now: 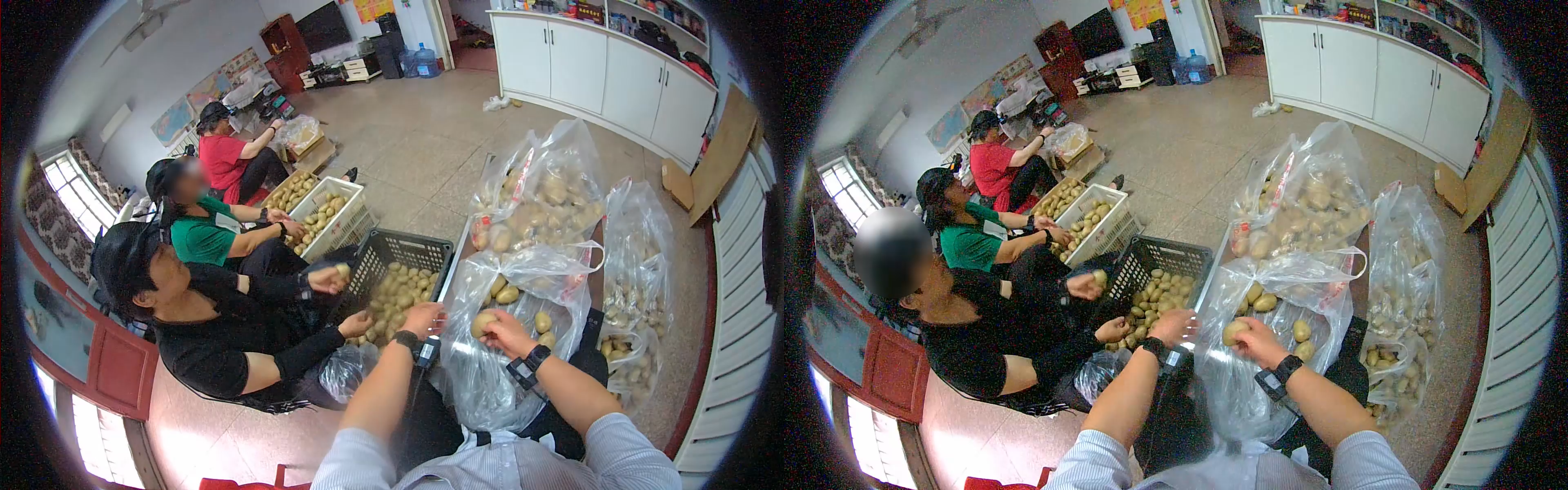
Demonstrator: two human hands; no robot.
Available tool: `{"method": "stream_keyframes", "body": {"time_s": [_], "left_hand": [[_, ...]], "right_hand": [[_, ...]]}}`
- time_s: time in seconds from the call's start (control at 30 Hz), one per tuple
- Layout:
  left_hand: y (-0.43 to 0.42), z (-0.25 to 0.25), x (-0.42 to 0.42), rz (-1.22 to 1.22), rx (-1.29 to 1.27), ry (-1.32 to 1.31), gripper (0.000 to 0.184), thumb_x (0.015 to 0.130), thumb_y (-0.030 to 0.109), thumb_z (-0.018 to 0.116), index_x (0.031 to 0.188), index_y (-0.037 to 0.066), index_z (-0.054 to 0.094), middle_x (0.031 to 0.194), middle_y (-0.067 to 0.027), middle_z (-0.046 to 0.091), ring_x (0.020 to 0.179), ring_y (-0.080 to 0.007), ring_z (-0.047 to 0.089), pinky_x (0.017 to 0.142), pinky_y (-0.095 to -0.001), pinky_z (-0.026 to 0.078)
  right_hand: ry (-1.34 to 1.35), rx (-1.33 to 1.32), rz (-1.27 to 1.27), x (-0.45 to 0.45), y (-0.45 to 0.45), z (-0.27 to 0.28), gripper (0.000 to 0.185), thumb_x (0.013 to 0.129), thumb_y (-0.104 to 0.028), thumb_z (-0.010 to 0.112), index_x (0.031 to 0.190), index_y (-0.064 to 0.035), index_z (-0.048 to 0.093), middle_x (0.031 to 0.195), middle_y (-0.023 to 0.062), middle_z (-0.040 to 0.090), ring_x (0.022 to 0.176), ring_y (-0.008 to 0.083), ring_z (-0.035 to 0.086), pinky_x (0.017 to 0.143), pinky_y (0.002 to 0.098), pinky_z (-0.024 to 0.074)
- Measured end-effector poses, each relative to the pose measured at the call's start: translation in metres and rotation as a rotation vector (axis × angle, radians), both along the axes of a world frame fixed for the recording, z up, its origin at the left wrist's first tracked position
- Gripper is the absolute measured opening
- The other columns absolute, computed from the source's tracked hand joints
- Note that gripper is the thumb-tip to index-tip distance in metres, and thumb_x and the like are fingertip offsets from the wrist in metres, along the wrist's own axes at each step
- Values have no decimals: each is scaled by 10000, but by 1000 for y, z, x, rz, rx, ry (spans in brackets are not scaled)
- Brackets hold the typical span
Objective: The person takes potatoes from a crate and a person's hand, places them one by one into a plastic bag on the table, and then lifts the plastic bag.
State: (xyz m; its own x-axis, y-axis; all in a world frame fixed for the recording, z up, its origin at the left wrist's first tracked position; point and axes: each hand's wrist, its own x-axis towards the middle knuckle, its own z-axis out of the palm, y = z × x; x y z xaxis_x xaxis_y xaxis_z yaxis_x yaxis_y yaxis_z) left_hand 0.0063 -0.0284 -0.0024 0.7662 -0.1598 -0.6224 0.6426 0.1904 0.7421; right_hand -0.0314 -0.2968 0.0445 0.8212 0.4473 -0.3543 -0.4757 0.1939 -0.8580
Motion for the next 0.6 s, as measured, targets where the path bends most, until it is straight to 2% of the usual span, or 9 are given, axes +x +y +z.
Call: {"method": "stream_keyframes", "body": {"time_s": [0.1, 0.23, 0.3, 0.33, 0.4, 0.43, 0.5, 0.53, 0.6], "left_hand": [[-24, 52, -15, -53, 3, 66, 469, 908, 373, 532, 1268, 97, 416, 1167, -142, 544, 972, -357, 583, 763, -467, 511], [-31, 54, -15, -178, -24, 29, 483, 927, 421, 491, 1263, 84, 409, 1171, -141, 540, 972, -348, 581, 769, -486, 509], [-36, 61, -17, -297, -41, 47, 493, 929, 469, 470, 1227, 77, 454, 1080, -110, 579, 881, -279, 609, 700, -430, 529], [-36, 65, -18, -296, -41, 47, 493, 929, 469, 470, 1227, 77, 454, 1080, -110, 579, 881, -279, 609, 700, -430, 529], [-36, 72, -20, -539, 80, -154, 502, 917, 500, 480, 1179, 73, 508, 959, -67, 606, 753, -206, 616, 602, -342, 529], [-36, 76, -22, -539, 80, -155, 502, 917, 500, 480, 1179, 73, 508, 959, -67, 606, 753, -206, 616, 602, -342, 529], [-36, 80, -26, -468, 19, -104, 480, 914, 498, 493, 1122, 69, 550, 875, -36, 609, 659, -145, 593, 525, -269, 498], [-37, 81, -27, -469, 19, -105, 480, 914, 498, 493, 1122, 69, 550, 875, -36, 609, 659, -145, 593, 525, -269, 498], [-39, 83, -30, -431, 44, -98, 477, 907, 496, 511, 1118, 70, 549, 882, -37, 605, 659, -138, 587, 529, -267, 492]], "right_hand": [[-31, 32, 22, -3, 13, 16, 466, 818, -41, 573, 1265, -9, 446, 948, 88, 610, 680, 133, 597, 571, 242, 478], [-95, 59, 45, -4, 25, 20, 496, 814, -31, 583, 1288, -11, 438, 965, 91, 618, 725, 137, 606, 602, 242, 485], [-137, 46, 119, -5, 25, 29, 526, 802, -5, 602, 1301, -15, 435, 1015, 86, 616, 823, 149, 619, 686, 255, 510], [-138, 46, 120, -6, 26, 32, 526, 802, -5, 602, 1301, -15, 435, 1015, 86, 616, 823, 149, 619, 686, 255, 510], [-161, 86, 111, -10, 28, 40, 537, 792, 20, 620, 1299, -17, 446, 1080, 73, 603, 938, 152, 606, 779, 273, 514], [-161, 86, 111, -12, 28, 45, 537, 792, 20, 620, 1299, -17, 446, 1080, 73, 603, 938, 152, 606, 779, 273, 514], [-233, 21, 122, -14, 27, 54, 524, 789, 27, 630, 1285, -17, 469, 1134, 61, 585, 1000, 151, 588, 846, 274, 498], [-233, 21, 122, -14, 27, 53, 524, 789, 27, 630, 1285, -17, 469, 1134, 61, 585, 1000, 151, 588, 846, 274, 498], [-346, -68, 135, -13, 26, 47, 533, 805, -28, 654, 1302, -35, 463, 1104, 20, 587, 876, 72, 563, 729, 221, 477]]}}
